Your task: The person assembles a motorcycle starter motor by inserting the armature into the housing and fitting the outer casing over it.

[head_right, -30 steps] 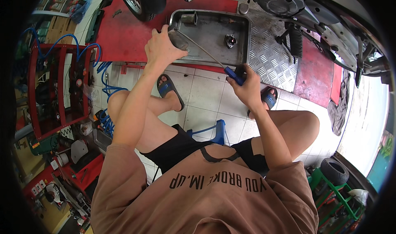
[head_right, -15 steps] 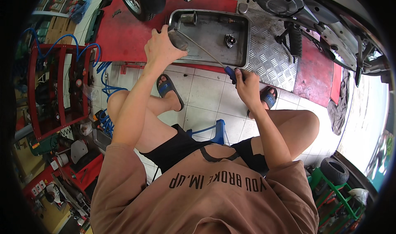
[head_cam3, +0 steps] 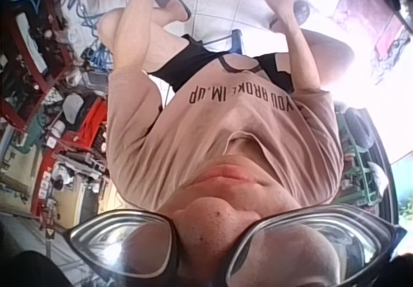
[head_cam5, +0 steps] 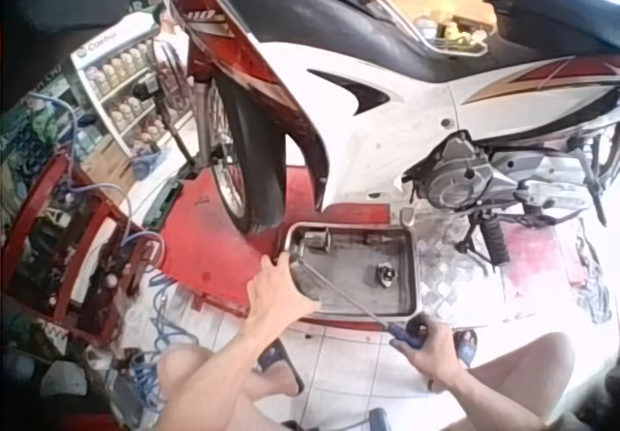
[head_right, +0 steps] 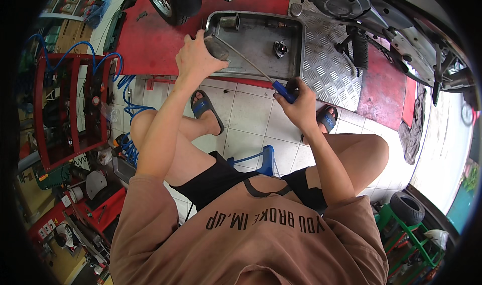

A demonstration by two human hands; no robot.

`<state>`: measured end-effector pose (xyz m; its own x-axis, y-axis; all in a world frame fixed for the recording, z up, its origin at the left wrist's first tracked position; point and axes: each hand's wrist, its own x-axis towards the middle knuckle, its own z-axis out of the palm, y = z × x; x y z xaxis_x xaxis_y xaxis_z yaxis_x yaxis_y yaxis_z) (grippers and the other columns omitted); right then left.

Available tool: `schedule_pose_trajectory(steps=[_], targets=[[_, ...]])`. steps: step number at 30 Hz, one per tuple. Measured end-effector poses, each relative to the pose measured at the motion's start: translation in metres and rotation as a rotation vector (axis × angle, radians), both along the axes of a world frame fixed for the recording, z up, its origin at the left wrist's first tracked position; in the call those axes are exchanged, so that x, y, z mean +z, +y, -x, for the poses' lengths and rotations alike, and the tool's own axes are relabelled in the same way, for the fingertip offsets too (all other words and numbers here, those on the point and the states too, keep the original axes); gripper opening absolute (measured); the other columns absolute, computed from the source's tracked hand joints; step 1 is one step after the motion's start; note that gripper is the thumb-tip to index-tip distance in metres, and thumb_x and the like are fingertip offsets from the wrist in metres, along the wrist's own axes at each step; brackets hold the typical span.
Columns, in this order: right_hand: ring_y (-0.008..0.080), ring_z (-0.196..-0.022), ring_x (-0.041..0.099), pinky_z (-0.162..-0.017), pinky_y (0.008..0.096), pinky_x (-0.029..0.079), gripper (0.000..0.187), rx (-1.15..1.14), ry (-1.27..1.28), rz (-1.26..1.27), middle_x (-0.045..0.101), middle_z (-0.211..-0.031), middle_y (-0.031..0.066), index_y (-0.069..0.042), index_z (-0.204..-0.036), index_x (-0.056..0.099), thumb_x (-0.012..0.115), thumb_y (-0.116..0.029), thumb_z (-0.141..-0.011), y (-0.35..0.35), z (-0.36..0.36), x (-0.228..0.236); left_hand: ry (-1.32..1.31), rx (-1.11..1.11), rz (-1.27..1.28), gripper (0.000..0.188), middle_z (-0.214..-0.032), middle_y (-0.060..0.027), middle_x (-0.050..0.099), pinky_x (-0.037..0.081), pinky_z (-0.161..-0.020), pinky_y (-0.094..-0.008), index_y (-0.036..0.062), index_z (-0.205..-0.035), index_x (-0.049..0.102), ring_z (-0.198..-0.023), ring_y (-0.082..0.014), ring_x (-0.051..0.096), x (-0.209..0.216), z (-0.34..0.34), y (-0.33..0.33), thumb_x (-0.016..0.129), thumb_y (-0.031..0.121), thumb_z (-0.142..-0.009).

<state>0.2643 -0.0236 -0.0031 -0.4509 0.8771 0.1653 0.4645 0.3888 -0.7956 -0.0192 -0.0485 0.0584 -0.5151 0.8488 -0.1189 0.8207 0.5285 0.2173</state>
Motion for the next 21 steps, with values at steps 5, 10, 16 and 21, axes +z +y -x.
schedule_pose_trajectory(steps=[5, 10, 16, 21], targets=[[0.0237, -0.062, 0.064, -0.065, 0.0337, 0.051, 0.029, -0.03, -0.131, 0.322, 0.068, -0.072, 0.0158, 0.005, -0.09, 0.069, 0.079, -0.021, -0.081, 0.0011, -0.0007, 0.0026, 0.001, 0.001, -0.013, 0.103, -0.115, -0.0209, 0.057, 0.056, -0.085, -0.0461, 0.0057, -0.14, 0.048, -0.1, -0.0374, 0.066, -0.001, 0.0004, -0.0004, 0.091, 0.039, -0.052], [0.0238, -0.066, 0.068, -0.065, 0.0325, 0.052, 0.029, -0.009, -0.059, 0.109, 0.07, -0.074, 0.0168, 0.005, -0.09, 0.069, 0.08, -0.02, -0.08, -0.0018, 0.0016, 0.0055, 0.001, 0.002, -0.014, 0.102, -0.114, -0.0208, 0.057, 0.055, -0.084, -0.0464, 0.0058, -0.138, 0.049, -0.1, -0.0376, 0.067, -0.0021, -0.0004, 0.0003, 0.091, 0.04, -0.052], [0.0229, -0.068, 0.07, -0.067, 0.032, 0.053, 0.029, -0.04, -0.122, 0.382, 0.07, -0.076, 0.016, 0.005, -0.092, 0.069, 0.08, -0.018, -0.079, -0.0014, -0.0006, 0.0078, -0.002, 0.001, -0.023, 0.1, -0.114, -0.0207, 0.057, 0.055, -0.084, -0.0466, 0.0059, -0.137, 0.05, -0.099, -0.0378, 0.067, -0.0015, -0.0006, 0.001, 0.091, 0.04, -0.052], [0.0215, -0.066, 0.07, -0.064, 0.0306, 0.053, 0.026, -0.022, 0.007, 0.022, 0.07, -0.073, 0.0144, 0.005, -0.089, 0.069, 0.08, -0.016, -0.079, -0.008, 0.0056, 0.0091, -0.006, -0.001, -0.012, 0.101, -0.114, -0.0208, 0.057, 0.055, -0.084, -0.0467, 0.0059, -0.138, 0.049, -0.1, -0.038, 0.067, -0.0017, -0.0023, 0.0009, 0.091, 0.04, -0.052]])
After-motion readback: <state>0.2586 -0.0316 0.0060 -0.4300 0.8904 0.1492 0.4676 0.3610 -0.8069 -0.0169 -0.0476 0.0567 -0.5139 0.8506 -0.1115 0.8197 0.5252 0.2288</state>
